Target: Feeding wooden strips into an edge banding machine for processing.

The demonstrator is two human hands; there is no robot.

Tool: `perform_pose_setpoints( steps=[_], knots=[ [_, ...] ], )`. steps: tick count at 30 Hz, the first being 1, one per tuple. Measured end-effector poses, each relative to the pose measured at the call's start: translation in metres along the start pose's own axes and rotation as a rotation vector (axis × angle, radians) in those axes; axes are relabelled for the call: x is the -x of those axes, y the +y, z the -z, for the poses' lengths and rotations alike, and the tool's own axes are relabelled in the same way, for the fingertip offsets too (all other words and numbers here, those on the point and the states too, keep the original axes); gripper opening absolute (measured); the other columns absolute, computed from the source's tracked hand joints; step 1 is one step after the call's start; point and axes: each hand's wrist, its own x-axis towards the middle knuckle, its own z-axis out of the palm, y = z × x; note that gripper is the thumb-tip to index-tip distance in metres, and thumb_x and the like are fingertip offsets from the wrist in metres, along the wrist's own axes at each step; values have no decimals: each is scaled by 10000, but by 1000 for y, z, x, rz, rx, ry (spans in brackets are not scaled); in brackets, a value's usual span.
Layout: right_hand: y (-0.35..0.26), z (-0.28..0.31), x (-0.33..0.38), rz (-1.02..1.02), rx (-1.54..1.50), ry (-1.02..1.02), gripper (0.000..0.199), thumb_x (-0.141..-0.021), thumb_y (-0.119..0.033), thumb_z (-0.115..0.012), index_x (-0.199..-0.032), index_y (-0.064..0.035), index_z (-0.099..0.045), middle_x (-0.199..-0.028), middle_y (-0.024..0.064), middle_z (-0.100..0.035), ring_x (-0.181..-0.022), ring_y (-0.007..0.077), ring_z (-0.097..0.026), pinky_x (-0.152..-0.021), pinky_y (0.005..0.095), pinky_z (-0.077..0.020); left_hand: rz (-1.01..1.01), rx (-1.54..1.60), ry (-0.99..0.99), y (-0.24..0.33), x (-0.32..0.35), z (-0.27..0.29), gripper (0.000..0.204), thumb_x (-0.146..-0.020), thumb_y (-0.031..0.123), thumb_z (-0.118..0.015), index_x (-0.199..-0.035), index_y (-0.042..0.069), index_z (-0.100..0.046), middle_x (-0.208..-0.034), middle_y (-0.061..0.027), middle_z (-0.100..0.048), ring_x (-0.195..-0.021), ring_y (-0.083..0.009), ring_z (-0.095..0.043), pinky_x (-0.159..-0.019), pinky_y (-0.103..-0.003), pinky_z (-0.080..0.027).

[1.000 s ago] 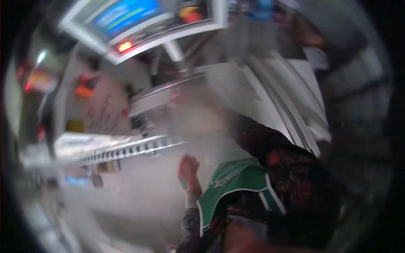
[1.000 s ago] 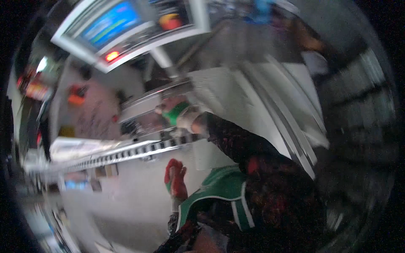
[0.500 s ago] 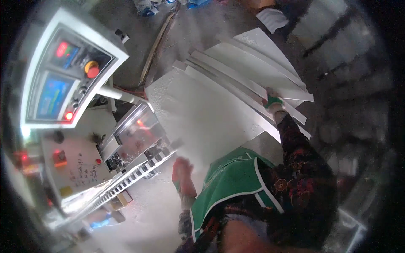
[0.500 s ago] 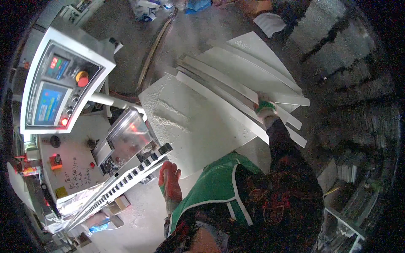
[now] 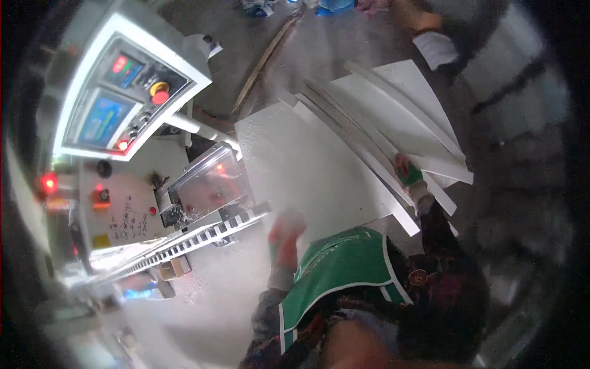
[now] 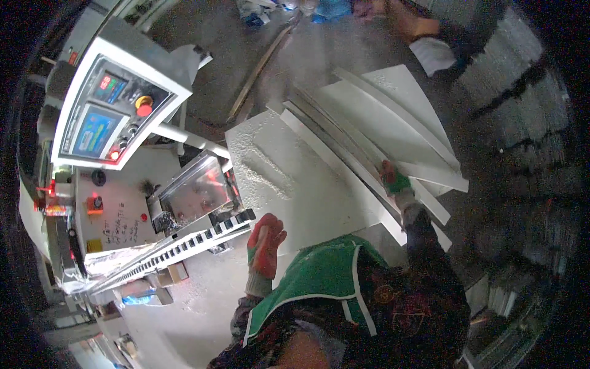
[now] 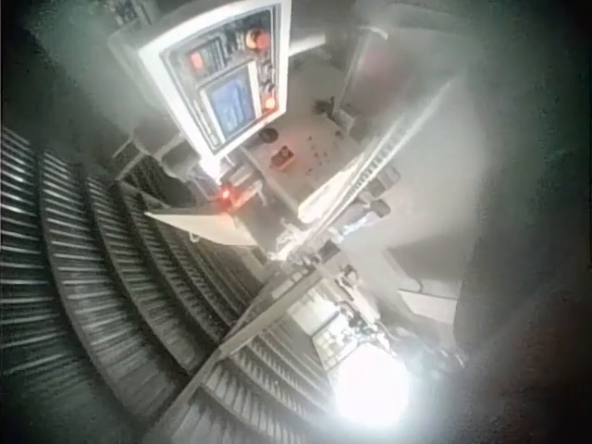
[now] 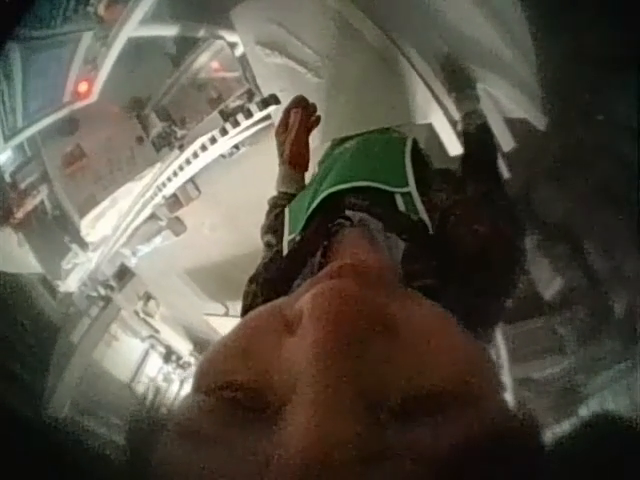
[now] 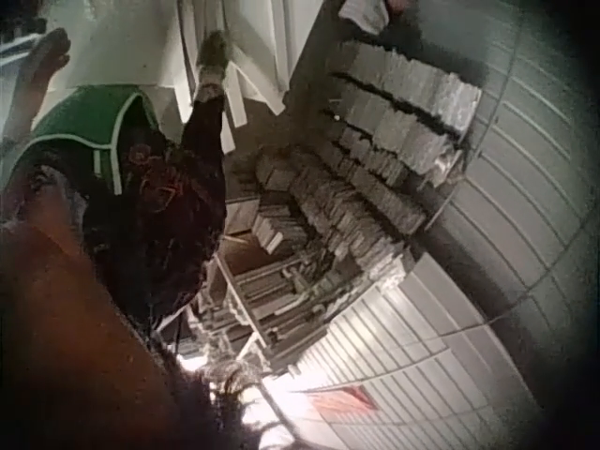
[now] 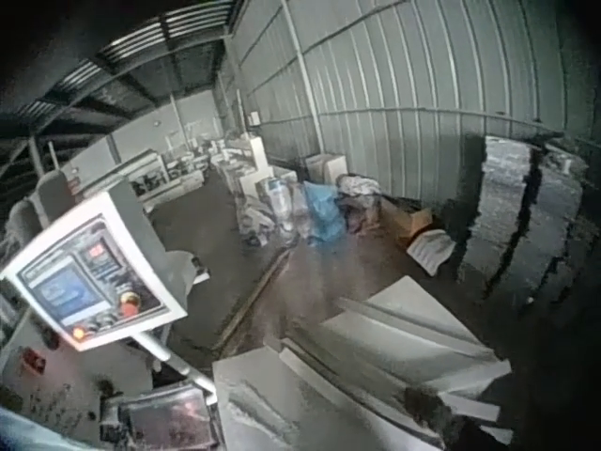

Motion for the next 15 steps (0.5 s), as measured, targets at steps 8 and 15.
perform_pose_setpoints(
  steps=[8,15],
  knots=[
    [-197,-47,118,-371,-468,-457,515,-988,-281,-693,-1373,37,-570,-1207,156,-695,-1095,246,-676,-970,395,-553,-8,252,-159,-16,-48,-9,535,-1044,254,-638,-1521,96,-456,-1439,-88,-576,-1276,-266,-606,-1047,-449,-526],
    [-277,-75,155,-369,303,-817,350,-1048,-252,-591,-1263,24,-604,-1098,135,-688,-981,253,-680,-899,391,-551,59,680,-397,6,-88,-14,458,-1069,332,-579,-1453,94,-509,-1370,-120,-621,-1273,-294,-609,-1105,-495,-497]
  ],
)
